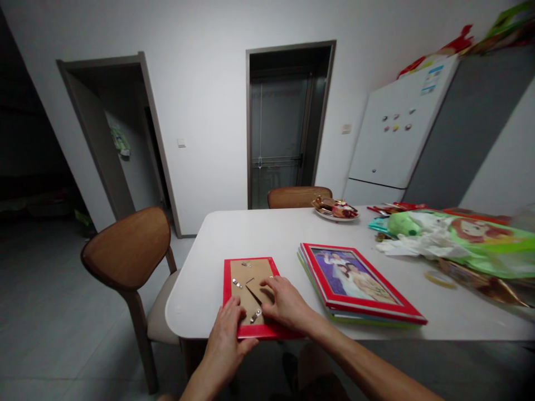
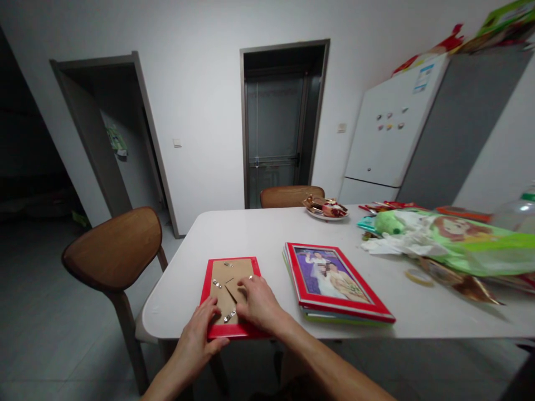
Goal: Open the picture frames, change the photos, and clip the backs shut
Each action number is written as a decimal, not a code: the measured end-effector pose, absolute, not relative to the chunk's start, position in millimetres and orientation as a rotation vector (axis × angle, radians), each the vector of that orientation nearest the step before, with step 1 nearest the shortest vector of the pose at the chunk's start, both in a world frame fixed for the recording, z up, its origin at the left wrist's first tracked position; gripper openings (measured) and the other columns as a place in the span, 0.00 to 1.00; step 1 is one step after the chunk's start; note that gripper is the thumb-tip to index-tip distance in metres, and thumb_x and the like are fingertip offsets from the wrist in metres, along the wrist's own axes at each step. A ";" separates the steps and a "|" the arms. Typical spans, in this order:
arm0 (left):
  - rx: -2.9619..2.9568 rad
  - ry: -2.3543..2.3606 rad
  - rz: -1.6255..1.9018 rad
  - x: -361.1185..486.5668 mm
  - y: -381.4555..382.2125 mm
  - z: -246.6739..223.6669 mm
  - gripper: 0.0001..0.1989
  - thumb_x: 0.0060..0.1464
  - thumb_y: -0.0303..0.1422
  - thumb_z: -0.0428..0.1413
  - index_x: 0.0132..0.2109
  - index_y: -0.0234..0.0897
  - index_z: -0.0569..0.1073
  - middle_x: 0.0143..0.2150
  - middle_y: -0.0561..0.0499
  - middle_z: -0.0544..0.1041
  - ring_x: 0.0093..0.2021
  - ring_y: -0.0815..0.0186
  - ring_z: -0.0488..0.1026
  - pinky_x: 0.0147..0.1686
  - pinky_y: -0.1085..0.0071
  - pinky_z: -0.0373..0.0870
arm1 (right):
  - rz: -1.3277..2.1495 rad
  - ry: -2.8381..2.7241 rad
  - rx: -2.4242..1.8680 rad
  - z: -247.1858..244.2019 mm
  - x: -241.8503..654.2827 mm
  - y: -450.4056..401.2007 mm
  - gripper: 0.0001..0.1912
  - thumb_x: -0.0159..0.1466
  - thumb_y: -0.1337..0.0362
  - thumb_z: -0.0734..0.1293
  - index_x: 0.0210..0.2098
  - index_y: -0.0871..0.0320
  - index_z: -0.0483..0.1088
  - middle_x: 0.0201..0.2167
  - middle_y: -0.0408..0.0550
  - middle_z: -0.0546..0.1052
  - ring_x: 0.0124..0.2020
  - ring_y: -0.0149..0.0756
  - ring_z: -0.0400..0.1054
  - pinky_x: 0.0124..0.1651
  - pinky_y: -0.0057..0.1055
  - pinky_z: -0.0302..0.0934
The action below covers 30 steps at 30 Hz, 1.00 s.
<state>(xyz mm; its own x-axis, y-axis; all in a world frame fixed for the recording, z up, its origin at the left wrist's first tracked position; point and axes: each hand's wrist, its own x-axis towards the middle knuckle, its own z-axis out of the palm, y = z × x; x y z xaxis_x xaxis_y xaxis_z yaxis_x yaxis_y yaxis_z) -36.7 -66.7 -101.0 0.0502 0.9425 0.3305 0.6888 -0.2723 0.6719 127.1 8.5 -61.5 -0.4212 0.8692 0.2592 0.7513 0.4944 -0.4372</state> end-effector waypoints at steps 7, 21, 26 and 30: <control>1.653 1.547 1.407 -35.5 -54.8 -82.9 0.20 0.46 0.30 0.52 0.48 0.36 0.61 0.51 0.44 0.65 0.52 0.61 0.62 0.52 0.61 0.57 | 0.393 -2.222 -1.229 -26.6 127.7 -0.7 0.22 0.46 0.69 0.63 0.42 0.62 0.66 0.38 0.52 0.68 0.39 0.35 0.62 0.43 0.29 0.55; 1.103 1.729 1.426 -152.7 -63.6 -73.0 0.17 0.40 0.36 0.52 0.39 0.35 0.64 0.26 0.54 0.73 0.23 0.69 0.70 0.22 0.75 0.65 | 0.227 -2.211 -1.521 -63.3 152.2 23.8 0.19 0.53 0.65 0.59 0.44 0.63 0.64 0.38 0.56 0.69 0.39 0.39 0.63 0.42 0.30 0.54; 1.245 1.912 1.330 -167.0 -61.1 -85.8 0.16 0.38 0.36 0.52 0.37 0.35 0.65 0.31 0.49 0.74 0.30 0.62 0.72 0.31 0.67 0.68 | 0.230 -2.236 -1.674 -80.7 155.5 29.2 0.21 0.52 0.68 0.58 0.46 0.63 0.61 0.36 0.55 0.71 0.37 0.38 0.65 0.38 0.28 0.53; 1.412 2.079 1.286 -165.8 -58.4 -89.4 0.15 0.37 0.35 0.54 0.37 0.38 0.68 0.37 0.48 0.73 0.42 0.54 0.68 0.45 0.57 0.60 | 0.276 -2.134 -1.700 -76.1 154.6 33.1 0.24 0.50 0.71 0.58 0.47 0.66 0.59 0.35 0.58 0.72 0.35 0.39 0.66 0.36 0.29 0.54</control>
